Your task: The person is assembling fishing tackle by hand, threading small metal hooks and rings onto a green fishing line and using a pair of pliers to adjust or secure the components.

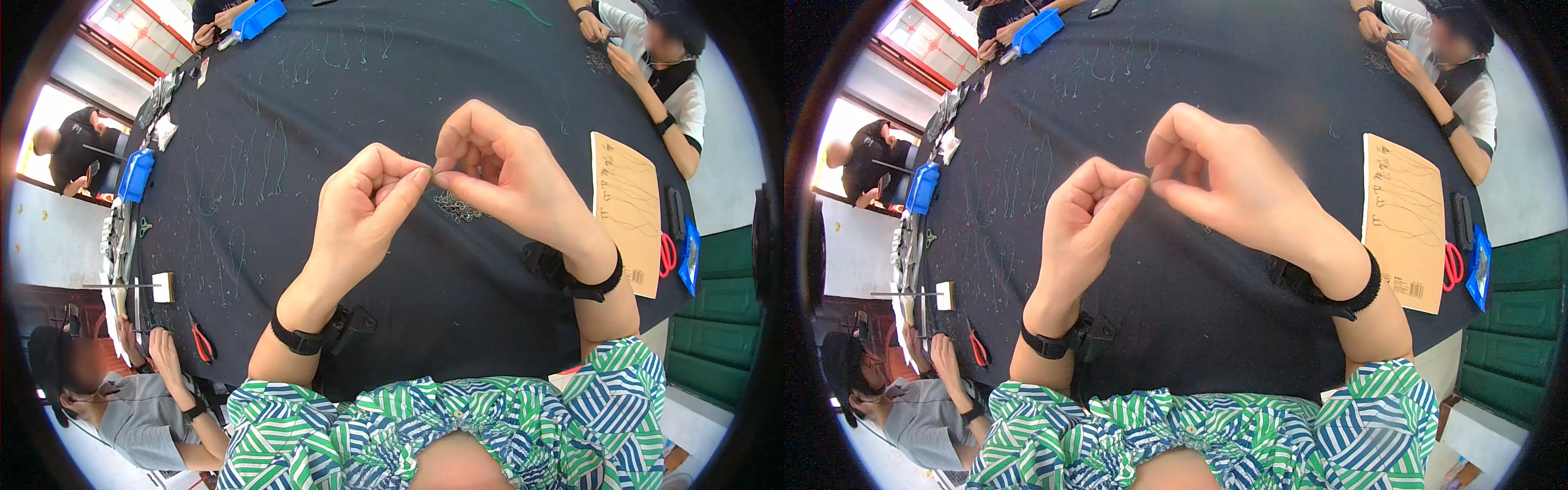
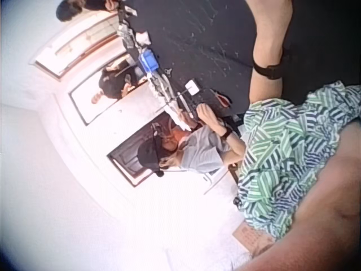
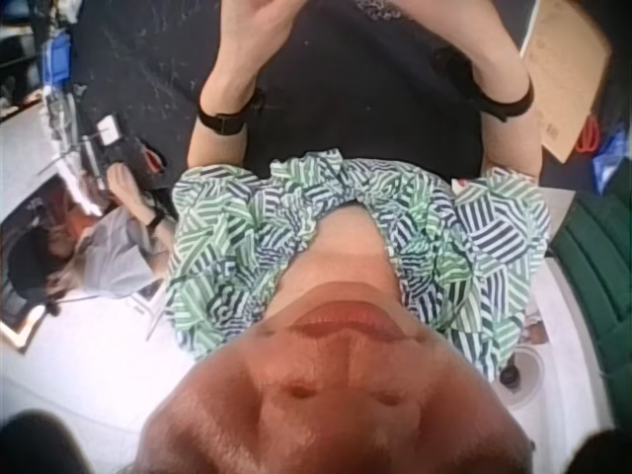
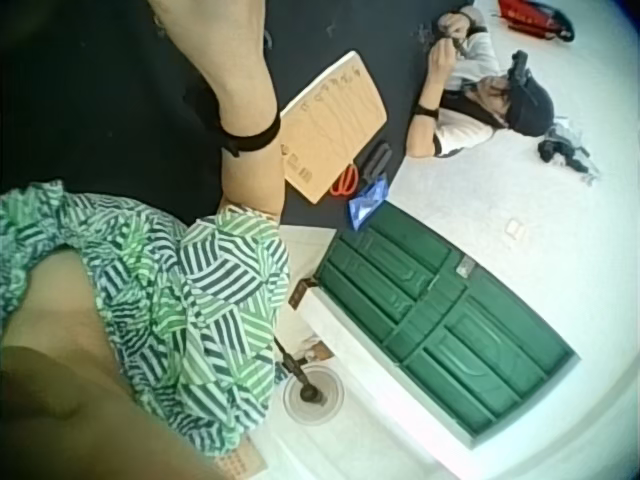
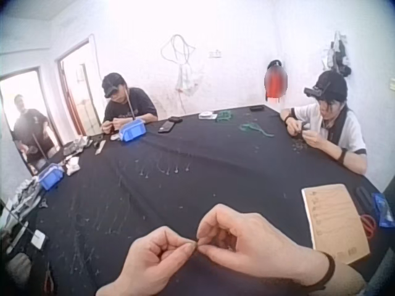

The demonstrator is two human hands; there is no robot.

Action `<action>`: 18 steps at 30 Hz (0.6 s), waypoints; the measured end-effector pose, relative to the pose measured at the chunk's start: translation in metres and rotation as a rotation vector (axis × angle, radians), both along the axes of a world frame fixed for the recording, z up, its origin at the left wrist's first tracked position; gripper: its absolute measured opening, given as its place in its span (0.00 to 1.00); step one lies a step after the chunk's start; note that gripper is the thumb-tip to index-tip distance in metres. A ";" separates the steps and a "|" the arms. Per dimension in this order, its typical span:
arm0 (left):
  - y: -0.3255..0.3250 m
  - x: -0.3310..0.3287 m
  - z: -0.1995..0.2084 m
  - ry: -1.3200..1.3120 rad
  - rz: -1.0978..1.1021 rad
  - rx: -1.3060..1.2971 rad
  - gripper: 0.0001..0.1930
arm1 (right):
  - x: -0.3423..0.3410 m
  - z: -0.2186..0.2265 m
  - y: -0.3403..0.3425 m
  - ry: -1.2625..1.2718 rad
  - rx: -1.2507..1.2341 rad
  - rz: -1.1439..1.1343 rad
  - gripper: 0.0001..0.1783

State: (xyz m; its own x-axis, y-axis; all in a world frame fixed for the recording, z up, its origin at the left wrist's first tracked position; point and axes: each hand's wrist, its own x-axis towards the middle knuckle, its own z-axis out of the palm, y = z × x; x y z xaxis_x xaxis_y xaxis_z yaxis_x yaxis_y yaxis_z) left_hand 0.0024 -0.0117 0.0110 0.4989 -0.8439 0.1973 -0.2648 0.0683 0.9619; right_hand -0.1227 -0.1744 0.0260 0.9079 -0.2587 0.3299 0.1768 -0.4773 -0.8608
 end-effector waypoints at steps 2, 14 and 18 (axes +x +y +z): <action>0.000 0.000 0.000 -0.004 -0.001 0.000 0.04 | -0.001 0.001 0.000 -0.012 0.010 -0.009 0.10; -0.001 0.000 -0.003 -0.119 0.011 0.024 0.05 | -0.001 0.004 -0.004 0.027 0.000 -0.013 0.10; -0.001 -0.001 0.000 -0.168 0.029 0.063 0.06 | 0.000 0.003 -0.005 0.051 -0.016 0.037 0.11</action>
